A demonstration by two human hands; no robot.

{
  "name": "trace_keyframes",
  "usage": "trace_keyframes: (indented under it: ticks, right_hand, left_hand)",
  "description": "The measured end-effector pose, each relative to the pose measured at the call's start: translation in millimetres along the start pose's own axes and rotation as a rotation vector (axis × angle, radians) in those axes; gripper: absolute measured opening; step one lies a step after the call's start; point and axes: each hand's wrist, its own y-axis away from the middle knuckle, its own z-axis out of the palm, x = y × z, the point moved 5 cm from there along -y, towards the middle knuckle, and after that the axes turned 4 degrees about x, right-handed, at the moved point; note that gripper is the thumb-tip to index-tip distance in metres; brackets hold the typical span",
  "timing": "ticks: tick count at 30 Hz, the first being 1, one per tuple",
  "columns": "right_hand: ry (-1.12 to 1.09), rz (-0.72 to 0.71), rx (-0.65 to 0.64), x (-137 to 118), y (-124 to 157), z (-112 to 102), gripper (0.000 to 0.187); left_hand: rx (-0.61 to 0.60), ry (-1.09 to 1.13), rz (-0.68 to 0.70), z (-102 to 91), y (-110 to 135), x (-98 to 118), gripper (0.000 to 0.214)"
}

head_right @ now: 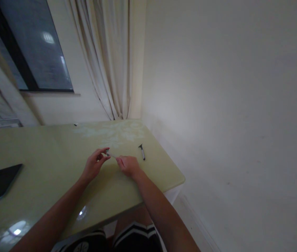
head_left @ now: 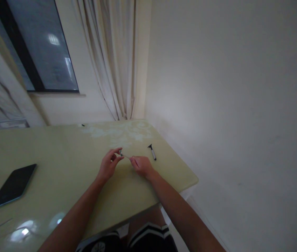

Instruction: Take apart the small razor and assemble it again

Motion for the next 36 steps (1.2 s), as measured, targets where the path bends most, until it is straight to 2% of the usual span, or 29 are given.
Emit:
trace_keyframes:
  ticks: [3,6,9,13,16,21,23,27,29,32,36]
  right_hand:
    - [0.021,0.059,0.026,4,-1,0,0.044]
    - [0.018,0.011,0.012,2,-1,2,0.044]
    - [0.026,0.047,0.029,3,-1,1,0.045]
    - [0.031,-0.001,0.002,-2,-1,1,0.044]
    - [0.062,0.061,0.035,-2,-1,-1,0.046]
    - [0.052,0.031,0.047,-4,0,1,0.043]
    - [0.039,0.102,0.104,2,-2,-4,0.043]
    - [-0.019,0.392,0.312,34,-5,-32,0.045]
    - [-0.049,0.510,0.374,59,-3,-47,0.037]
    - [-0.011,0.620,0.340,102,6,-61,0.033]
    - [0.080,0.659,0.320,144,25,-61,0.030]
  left_hand:
    - [-0.003,-0.009,0.016,0.1,0,2,0.036]
    - [-0.007,-0.019,0.034,0.3,0,4,0.036]
    - [-0.006,-0.020,0.046,1.1,1,5,0.035]
    - [-0.006,-0.034,0.054,2.8,2,1,0.036]
    - [-0.015,-0.028,0.036,3.5,2,-4,0.035]
    - [-0.022,-0.035,0.018,3.0,2,-1,0.036]
    - [-0.028,-0.047,0.014,3.4,2,0,0.035]
    - [-0.069,-0.075,-0.044,6.1,5,-5,0.038]
    - [-0.120,-0.107,-0.087,9.3,8,-10,0.037]
    - [-0.213,-0.166,-0.109,17.8,13,-16,0.039]
    - [-0.345,-0.248,-0.054,39.1,16,-14,0.043]
